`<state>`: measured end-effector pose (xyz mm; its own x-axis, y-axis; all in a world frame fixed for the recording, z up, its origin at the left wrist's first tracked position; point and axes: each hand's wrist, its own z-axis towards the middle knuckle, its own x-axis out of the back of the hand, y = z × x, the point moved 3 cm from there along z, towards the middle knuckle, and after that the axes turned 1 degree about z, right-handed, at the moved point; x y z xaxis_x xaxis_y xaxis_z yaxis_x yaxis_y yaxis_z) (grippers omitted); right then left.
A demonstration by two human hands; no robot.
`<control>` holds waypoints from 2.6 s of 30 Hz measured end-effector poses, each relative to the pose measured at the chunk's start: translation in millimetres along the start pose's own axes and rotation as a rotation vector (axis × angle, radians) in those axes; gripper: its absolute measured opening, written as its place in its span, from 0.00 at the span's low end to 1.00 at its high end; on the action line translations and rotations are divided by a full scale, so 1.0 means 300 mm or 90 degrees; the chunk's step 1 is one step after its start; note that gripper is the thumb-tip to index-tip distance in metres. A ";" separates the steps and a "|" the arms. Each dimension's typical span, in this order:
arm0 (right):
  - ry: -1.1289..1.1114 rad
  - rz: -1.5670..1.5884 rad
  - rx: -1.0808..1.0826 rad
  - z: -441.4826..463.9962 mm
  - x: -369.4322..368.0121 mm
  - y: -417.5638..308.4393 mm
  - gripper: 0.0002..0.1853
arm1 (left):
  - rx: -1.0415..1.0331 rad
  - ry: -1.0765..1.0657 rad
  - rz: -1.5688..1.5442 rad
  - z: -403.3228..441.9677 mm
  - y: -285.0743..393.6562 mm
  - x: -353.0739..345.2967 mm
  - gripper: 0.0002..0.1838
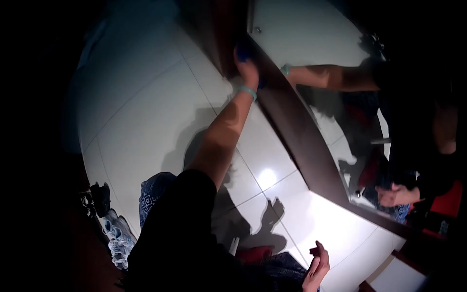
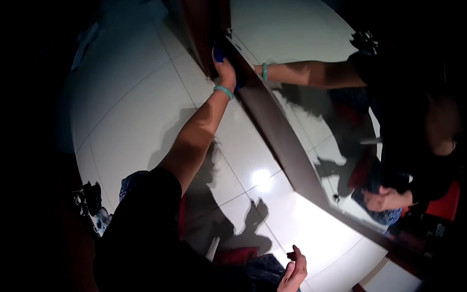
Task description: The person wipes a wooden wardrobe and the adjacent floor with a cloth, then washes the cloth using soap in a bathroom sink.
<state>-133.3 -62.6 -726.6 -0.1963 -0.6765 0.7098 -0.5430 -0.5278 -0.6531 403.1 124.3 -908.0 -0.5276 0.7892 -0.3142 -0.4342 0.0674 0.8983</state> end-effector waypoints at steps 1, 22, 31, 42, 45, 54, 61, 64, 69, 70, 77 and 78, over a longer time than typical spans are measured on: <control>0.001 -0.001 -0.005 -0.008 0.008 -0.001 0.30 | 0.046 -0.001 -0.022 -0.029 -0.022 -0.006 0.29; -0.008 -0.058 -0.003 -0.088 0.058 0.040 0.31 | 0.367 -0.162 0.063 -0.882 0.190 0.009 0.26; -0.010 -0.041 0.032 -0.103 0.061 0.049 0.32 | 0.302 -0.135 0.069 -0.955 0.445 -0.048 0.26; -0.010 -0.033 0.055 -0.107 0.068 0.021 0.35 | 0.069 -0.387 0.109 -1.636 0.473 0.051 0.32; 0.011 -0.025 0.046 -0.112 0.067 0.004 0.36 | 0.327 -0.218 0.055 -1.431 0.278 0.034 0.24; -0.011 -0.051 -0.009 -0.136 0.080 0.042 0.32 | 0.244 -0.033 0.085 -0.536 -0.405 0.048 0.26; -0.074 -0.052 0.000 -0.132 0.072 0.027 0.29 | 0.301 -0.044 0.103 -0.908 -0.041 0.016 0.29; -0.071 -0.038 0.063 -0.114 0.079 0.005 0.30 | 0.329 -0.045 0.090 -1.093 0.048 0.004 0.29; -0.067 -0.089 -0.004 -0.108 0.078 -0.024 0.25 | 0.321 -0.047 0.262 -0.697 -0.136 0.020 0.24; -0.079 -0.122 -0.041 -0.108 0.072 -0.033 0.28 | 0.324 -0.051 0.409 -0.561 -0.167 0.023 0.24; -0.079 -0.110 -0.091 -0.105 0.055 -0.011 0.33 | 0.331 -0.041 -0.017 -0.240 -0.506 0.078 0.23; -0.074 -0.109 -0.090 -0.105 0.058 -0.008 0.33 | 0.329 -0.004 -0.064 -0.300 -0.510 0.072 0.24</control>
<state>-161.1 -56.8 -704.2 -0.0010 -0.6427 0.7661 -0.6707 -0.5678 -0.4772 392.5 75.9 -1080.0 -0.4966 0.7673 -0.4057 -0.0641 0.4336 0.8988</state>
